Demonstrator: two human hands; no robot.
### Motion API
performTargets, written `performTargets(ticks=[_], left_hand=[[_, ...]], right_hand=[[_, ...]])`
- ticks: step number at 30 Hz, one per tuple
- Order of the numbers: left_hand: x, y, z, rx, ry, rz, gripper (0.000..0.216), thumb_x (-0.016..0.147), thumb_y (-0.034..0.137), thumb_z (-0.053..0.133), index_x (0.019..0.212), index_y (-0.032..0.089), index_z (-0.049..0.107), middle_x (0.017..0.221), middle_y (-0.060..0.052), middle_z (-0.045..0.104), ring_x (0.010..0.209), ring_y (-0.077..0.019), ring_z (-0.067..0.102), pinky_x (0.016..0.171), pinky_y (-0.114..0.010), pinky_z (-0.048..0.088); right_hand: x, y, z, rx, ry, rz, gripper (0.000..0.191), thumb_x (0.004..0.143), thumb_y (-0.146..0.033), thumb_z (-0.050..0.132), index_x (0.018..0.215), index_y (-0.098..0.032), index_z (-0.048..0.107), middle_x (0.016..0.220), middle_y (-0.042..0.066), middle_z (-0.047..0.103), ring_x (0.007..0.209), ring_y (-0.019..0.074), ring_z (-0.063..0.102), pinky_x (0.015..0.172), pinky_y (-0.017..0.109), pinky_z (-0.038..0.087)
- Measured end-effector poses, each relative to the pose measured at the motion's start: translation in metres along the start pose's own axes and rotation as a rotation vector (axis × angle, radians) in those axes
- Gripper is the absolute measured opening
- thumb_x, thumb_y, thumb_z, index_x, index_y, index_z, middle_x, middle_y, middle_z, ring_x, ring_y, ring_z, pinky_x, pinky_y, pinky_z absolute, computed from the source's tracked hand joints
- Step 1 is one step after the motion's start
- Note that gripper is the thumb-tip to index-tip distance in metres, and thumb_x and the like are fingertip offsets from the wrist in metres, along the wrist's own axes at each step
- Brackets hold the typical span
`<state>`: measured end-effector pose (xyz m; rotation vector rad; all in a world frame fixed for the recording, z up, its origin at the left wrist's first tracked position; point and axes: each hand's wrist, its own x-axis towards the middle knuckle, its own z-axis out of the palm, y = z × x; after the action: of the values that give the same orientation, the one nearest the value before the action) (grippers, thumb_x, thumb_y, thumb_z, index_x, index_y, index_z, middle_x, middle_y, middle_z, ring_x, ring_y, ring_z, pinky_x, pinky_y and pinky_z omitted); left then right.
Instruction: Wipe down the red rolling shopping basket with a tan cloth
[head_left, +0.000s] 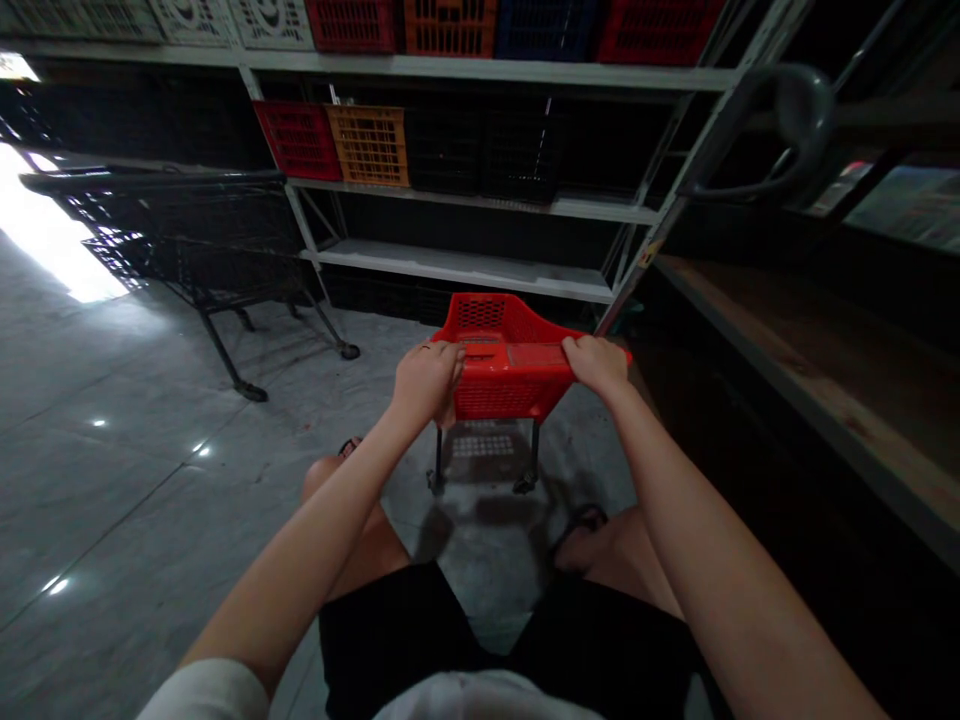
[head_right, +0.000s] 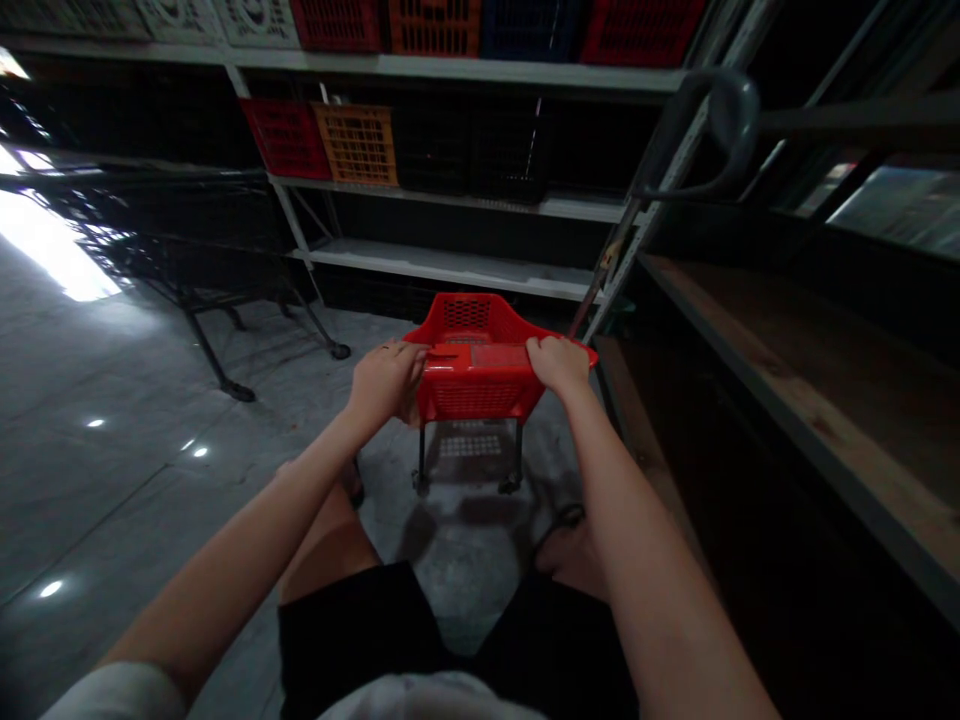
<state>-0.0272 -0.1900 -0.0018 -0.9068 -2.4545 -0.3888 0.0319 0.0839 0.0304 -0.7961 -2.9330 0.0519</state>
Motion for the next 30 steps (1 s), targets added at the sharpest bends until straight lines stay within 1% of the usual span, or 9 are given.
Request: performTargets(ticks=[3,7,10,13,16,19,22,25,30], left_hand=[[0.011,0.005,0.005,-0.059,0.067,-0.177,0.033,0.110,0.026,0.045,0.119,0.016,0.075,0.114,-0.013,0.079,0.107,-0.0257,0.074,0.109,-0.042,0.050],[0.029,0.058,0.028,-0.211,0.205,-0.342,0.032,0.110,0.026,0.046,0.117,0.018,0.076,0.112,-0.011,0.081,0.106,-0.0238,0.076,0.108,-0.039,0.052],[0.033,0.096,0.050,-0.291,0.325,-0.263,0.034,0.111,0.024,0.044,0.124,0.020,0.075,0.119,-0.007,0.081,0.112,-0.0201,0.075,0.113,-0.036,0.051],[0.028,0.108,0.062,-0.327,0.279,0.021,0.035,0.110,0.022,0.045,0.135,0.020,0.070,0.131,-0.006,0.077,0.122,-0.0164,0.072,0.119,-0.034,0.048],[0.027,0.090,0.056,-0.270,0.198,0.188,0.037,0.111,0.025,0.045,0.141,0.018,0.066,0.136,-0.008,0.074,0.129,-0.0168,0.068,0.125,-0.038,0.043],[0.039,0.054,0.037,-0.139,0.131,0.119,0.038,0.112,0.032,0.042,0.131,0.019,0.071,0.124,-0.009,0.079,0.116,-0.0205,0.074,0.124,-0.045,0.041],[0.056,0.021,0.014,-0.017,-0.003,-0.072,0.041,0.112,0.038,0.038,0.122,0.022,0.075,0.114,-0.009,0.081,0.103,-0.0237,0.076,0.101,-0.040,0.055],[0.071,0.000,-0.004,0.122,-0.129,-0.154,0.043,0.112,0.040,0.038,0.114,0.021,0.076,0.108,-0.011,0.080,0.092,-0.0258,0.074,0.080,-0.037,0.056],[0.079,-0.003,-0.018,0.210,-0.078,-0.017,0.030,0.106,0.040,0.054,0.122,0.022,0.073,0.133,-0.013,0.069,0.123,-0.0321,0.062,0.098,-0.043,0.051]], right_hand=[[-0.006,-0.017,0.003,0.001,0.048,-0.014,0.060,0.105,-0.033,0.025,0.119,-0.011,0.079,0.126,0.023,0.076,0.122,0.0338,0.072,0.096,0.039,0.053],[-0.015,-0.038,0.002,0.009,0.072,0.003,0.061,0.106,-0.032,0.023,0.117,-0.010,0.079,0.123,0.024,0.077,0.117,0.0331,0.074,0.093,0.039,0.055],[-0.017,-0.040,0.000,0.019,0.050,0.017,0.061,0.107,-0.034,0.024,0.116,-0.009,0.079,0.122,0.024,0.077,0.116,0.0315,0.075,0.094,0.037,0.055],[-0.018,-0.036,-0.002,-0.003,0.048,-0.034,0.055,0.106,-0.033,0.030,0.118,-0.009,0.078,0.121,0.025,0.077,0.116,0.0330,0.075,0.092,0.038,0.056],[-0.019,-0.033,0.000,-0.001,0.078,-0.057,0.057,0.107,-0.033,0.028,0.116,-0.008,0.078,0.118,0.026,0.078,0.113,0.0340,0.076,0.090,0.039,0.056],[-0.023,-0.039,0.004,0.050,0.121,-0.050,0.062,0.108,-0.035,0.025,0.111,-0.007,0.081,0.114,0.025,0.079,0.110,0.0335,0.077,0.091,0.040,0.056],[-0.027,-0.050,0.006,0.087,0.162,-0.074,0.061,0.107,-0.034,0.027,0.109,-0.008,0.082,0.112,0.026,0.079,0.106,0.0338,0.078,0.089,0.040,0.057],[-0.031,-0.059,0.007,0.094,0.176,-0.100,0.059,0.107,-0.033,0.029,0.109,-0.006,0.082,0.109,0.026,0.079,0.103,0.0338,0.078,0.088,0.041,0.058],[-0.034,-0.057,0.006,0.074,0.187,-0.090,0.060,0.106,-0.033,0.030,0.107,-0.004,0.082,0.107,0.027,0.079,0.100,0.0337,0.079,0.086,0.040,0.058]])
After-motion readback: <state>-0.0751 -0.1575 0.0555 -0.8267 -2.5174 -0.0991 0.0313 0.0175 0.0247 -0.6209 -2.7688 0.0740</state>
